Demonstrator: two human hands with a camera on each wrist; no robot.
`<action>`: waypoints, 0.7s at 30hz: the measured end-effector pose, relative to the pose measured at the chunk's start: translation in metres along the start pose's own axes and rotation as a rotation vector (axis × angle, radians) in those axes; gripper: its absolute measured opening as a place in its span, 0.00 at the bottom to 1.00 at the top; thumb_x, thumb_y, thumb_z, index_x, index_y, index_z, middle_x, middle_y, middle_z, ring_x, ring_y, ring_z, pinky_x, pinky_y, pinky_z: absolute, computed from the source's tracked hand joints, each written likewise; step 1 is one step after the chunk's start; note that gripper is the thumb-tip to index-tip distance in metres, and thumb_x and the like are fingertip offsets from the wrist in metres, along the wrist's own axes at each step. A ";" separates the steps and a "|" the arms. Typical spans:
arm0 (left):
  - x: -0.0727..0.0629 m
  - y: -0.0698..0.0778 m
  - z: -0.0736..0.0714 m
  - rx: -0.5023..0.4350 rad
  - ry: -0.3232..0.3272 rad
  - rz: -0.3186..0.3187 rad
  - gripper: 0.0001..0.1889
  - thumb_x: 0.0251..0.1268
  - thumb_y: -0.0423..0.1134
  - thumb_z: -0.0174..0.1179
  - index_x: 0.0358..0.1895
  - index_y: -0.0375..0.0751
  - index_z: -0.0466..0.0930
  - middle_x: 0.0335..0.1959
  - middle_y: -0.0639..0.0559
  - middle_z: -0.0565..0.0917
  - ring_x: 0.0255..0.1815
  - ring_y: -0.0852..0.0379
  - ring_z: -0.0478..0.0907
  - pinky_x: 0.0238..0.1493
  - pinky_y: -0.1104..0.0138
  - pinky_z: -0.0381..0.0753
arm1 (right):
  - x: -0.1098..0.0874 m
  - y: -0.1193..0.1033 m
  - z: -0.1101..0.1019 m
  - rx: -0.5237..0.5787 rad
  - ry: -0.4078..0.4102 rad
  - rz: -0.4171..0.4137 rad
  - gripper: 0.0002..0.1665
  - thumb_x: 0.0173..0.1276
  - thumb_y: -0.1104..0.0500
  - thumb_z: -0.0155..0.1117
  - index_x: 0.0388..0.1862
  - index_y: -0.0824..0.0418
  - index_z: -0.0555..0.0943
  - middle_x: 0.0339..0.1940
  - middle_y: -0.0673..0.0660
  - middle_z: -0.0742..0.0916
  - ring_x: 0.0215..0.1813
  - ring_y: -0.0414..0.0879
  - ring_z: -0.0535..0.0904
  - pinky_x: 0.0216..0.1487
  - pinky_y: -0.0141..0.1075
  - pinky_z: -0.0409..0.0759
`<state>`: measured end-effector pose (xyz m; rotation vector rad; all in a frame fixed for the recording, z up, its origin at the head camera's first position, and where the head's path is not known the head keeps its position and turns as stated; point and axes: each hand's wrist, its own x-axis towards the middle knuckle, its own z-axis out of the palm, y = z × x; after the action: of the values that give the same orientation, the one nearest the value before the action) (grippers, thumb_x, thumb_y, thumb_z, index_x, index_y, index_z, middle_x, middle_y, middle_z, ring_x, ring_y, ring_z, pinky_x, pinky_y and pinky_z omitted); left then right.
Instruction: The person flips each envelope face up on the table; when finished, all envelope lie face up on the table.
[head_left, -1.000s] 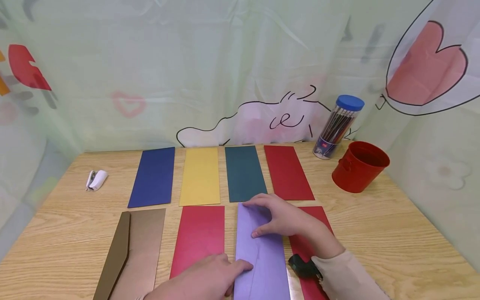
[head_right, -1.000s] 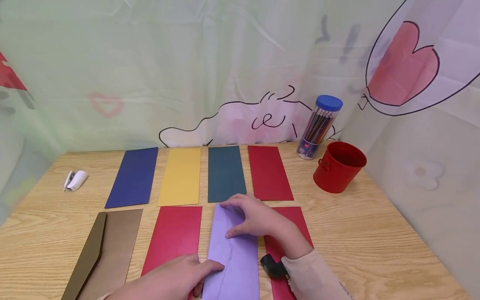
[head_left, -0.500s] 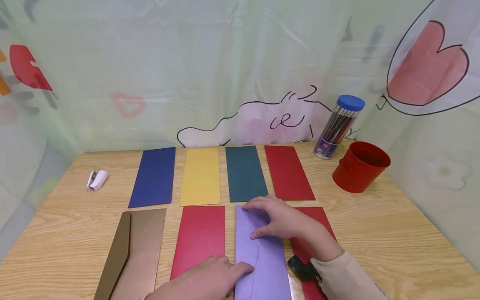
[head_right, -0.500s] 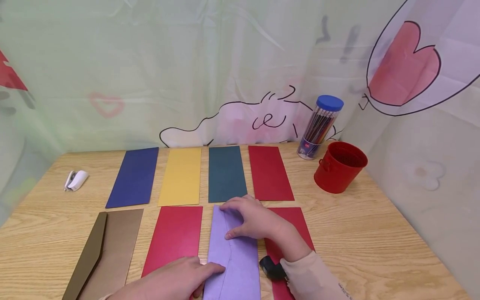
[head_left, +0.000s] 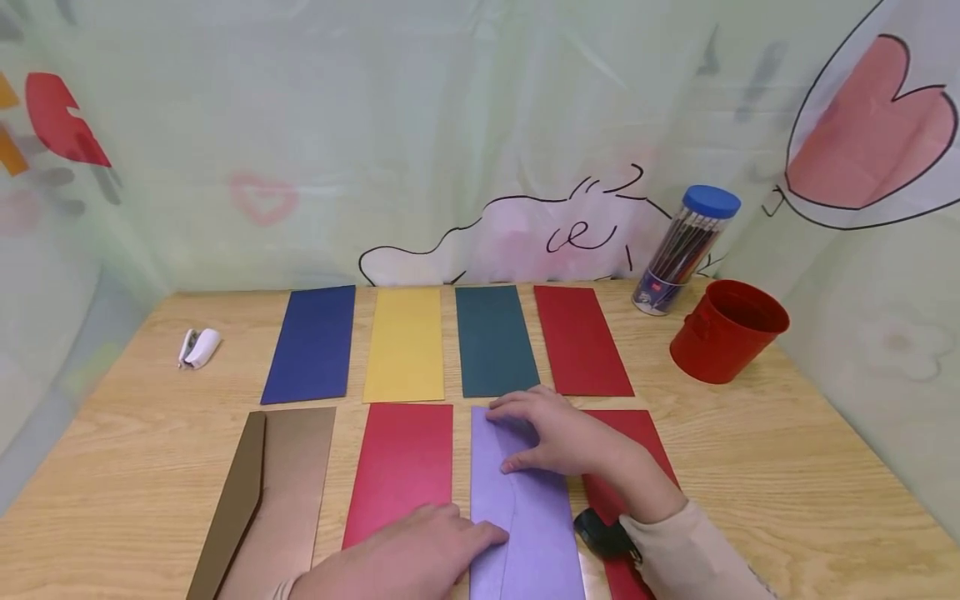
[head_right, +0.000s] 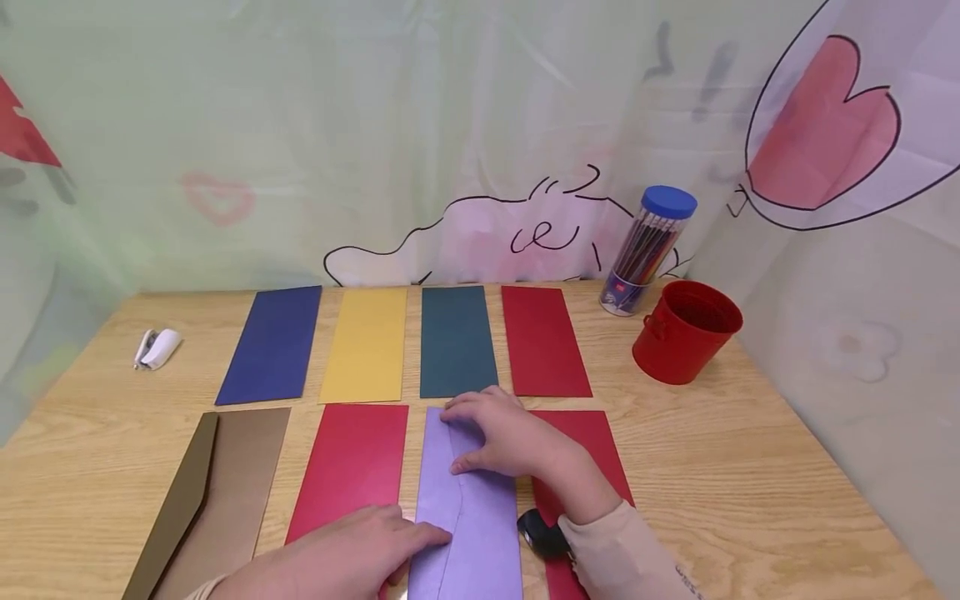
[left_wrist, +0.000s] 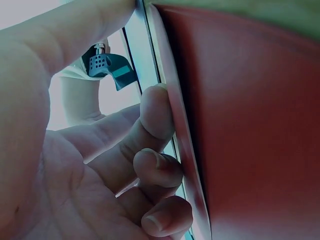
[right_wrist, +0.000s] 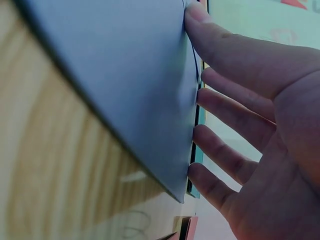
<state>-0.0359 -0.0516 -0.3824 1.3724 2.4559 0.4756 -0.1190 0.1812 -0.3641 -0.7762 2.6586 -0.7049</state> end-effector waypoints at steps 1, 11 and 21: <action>0.000 0.000 0.000 -0.006 -0.003 -0.006 0.30 0.61 0.59 0.69 0.62 0.47 0.78 0.45 0.60 0.84 0.44 0.67 0.78 0.51 0.71 0.76 | 0.000 0.000 0.000 -0.005 -0.001 -0.005 0.37 0.55 0.51 0.81 0.65 0.56 0.81 0.65 0.54 0.80 0.68 0.56 0.68 0.61 0.50 0.75; 0.001 0.001 -0.005 -0.072 -0.059 -0.047 0.31 0.61 0.60 0.68 0.63 0.49 0.78 0.51 0.61 0.83 0.49 0.66 0.77 0.55 0.66 0.76 | -0.001 -0.002 -0.001 -0.047 -0.015 -0.026 0.37 0.58 0.49 0.79 0.65 0.57 0.80 0.67 0.56 0.79 0.68 0.57 0.69 0.62 0.50 0.75; 0.001 0.002 -0.005 0.000 -0.066 -0.053 0.32 0.59 0.63 0.68 0.63 0.51 0.80 0.49 0.62 0.83 0.48 0.65 0.77 0.56 0.65 0.75 | -0.001 -0.004 -0.001 -0.022 -0.038 -0.024 0.37 0.60 0.50 0.78 0.67 0.57 0.79 0.69 0.55 0.77 0.70 0.56 0.67 0.64 0.50 0.73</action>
<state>-0.0366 -0.0505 -0.3775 1.2981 2.4320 0.4114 -0.1167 0.1791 -0.3605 -0.8206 2.6315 -0.6614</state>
